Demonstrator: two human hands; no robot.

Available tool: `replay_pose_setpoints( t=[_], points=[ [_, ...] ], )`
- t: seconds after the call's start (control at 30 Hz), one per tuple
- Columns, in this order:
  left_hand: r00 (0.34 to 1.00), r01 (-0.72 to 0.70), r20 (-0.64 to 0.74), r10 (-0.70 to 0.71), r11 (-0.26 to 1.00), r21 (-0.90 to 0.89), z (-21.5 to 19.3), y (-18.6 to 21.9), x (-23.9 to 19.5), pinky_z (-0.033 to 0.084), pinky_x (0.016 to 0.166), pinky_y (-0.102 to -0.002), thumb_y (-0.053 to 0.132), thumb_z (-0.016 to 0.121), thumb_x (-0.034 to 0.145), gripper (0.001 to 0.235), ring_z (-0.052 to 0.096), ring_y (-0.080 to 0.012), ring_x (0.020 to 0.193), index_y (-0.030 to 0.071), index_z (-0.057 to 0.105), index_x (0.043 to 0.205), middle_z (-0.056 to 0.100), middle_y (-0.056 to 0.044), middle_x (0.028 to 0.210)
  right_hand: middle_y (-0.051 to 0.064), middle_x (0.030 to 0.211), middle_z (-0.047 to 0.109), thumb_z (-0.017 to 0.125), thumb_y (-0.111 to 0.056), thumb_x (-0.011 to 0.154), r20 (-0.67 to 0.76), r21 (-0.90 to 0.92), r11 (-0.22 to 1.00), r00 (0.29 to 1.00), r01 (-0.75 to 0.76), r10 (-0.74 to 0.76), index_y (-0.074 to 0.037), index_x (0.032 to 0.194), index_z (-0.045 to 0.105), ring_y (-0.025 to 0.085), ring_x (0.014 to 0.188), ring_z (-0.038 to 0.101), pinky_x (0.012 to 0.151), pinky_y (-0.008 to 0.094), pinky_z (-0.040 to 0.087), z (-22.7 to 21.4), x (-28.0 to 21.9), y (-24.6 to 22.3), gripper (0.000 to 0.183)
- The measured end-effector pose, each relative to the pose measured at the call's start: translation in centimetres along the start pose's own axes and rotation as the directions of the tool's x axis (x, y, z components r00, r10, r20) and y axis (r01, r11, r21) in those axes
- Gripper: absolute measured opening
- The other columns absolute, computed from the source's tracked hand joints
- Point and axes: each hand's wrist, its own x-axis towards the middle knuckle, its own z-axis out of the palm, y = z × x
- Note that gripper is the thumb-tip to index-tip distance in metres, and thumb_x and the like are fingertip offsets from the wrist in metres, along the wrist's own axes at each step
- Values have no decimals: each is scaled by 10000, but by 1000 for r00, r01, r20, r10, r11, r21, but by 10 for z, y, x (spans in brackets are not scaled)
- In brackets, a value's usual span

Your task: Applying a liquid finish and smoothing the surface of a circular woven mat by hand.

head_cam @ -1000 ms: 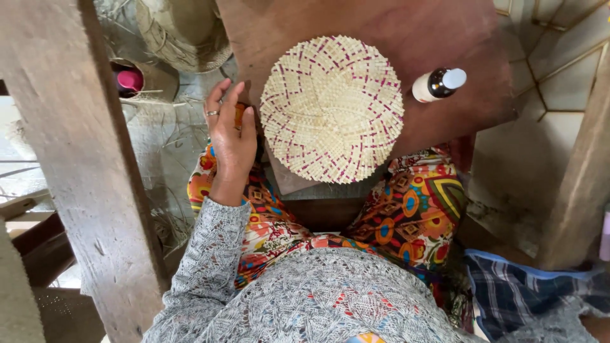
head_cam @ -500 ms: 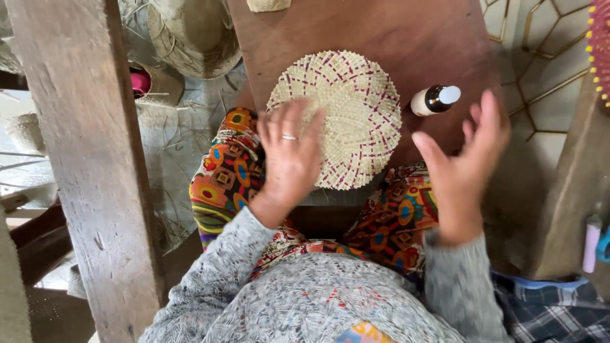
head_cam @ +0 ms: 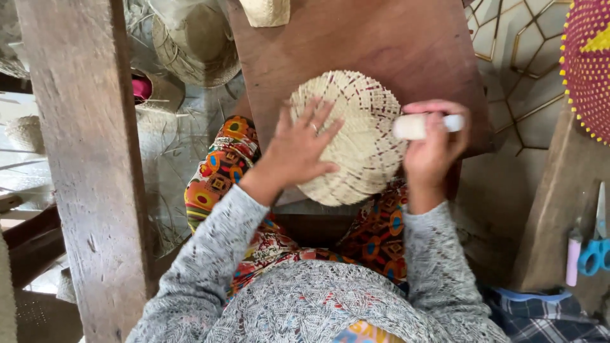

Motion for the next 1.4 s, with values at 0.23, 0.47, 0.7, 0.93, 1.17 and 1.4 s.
replay_pose_setpoints(
  t=[0.23,0.47,0.7,0.93,1.17,1.4],
  points=[
    [954,248,182,-239,968,-27,-29,36,18,155,1107,-783,650,454,974,808,173,-406,1540,100,393,1563,275,-246,1643,203,893,625,633,51,902,176,-10,991,976,133,-129,3,874,509,302,727,699,666,377,558,17,-32,10,136],
    [888,296,376,-266,955,-24,-26,41,23,27,1128,-799,833,463,899,1134,-57,-415,1560,26,152,1632,5,-234,1699,206,671,604,450,-121,1024,211,94,990,970,101,-119,14,730,535,169,290,478,286,236,336,25,-51,21,335],
    [898,277,346,-271,960,33,-37,42,22,77,1114,-803,858,440,875,1156,-1,-400,1568,30,157,1632,62,-215,1705,106,633,632,549,-236,1027,234,-105,978,960,183,-154,-30,674,586,224,631,643,670,326,515,70,32,40,411],
    [886,299,381,-263,954,-37,-35,36,23,35,1093,-838,820,465,888,1130,-19,-428,1559,30,140,1628,27,-227,1699,128,715,672,504,-255,1047,269,-142,990,963,18,21,-36,703,657,235,719,666,744,329,522,43,-27,-8,435],
    [887,278,374,-271,960,38,-32,40,22,84,1102,-823,843,428,864,1160,-31,-415,1562,28,119,1629,30,-209,1706,91,633,646,529,-265,1003,276,-142,983,958,119,-76,-50,636,665,212,677,642,734,322,527,91,37,39,447],
    [893,298,361,-268,954,-29,-35,35,24,70,1102,-819,820,479,862,1149,-14,-430,1559,23,154,1623,50,-214,1704,131,727,655,527,-228,1023,274,-183,983,960,-8,59,-34,706,615,220,765,633,795,343,513,61,-3,1,381]
  ],
)
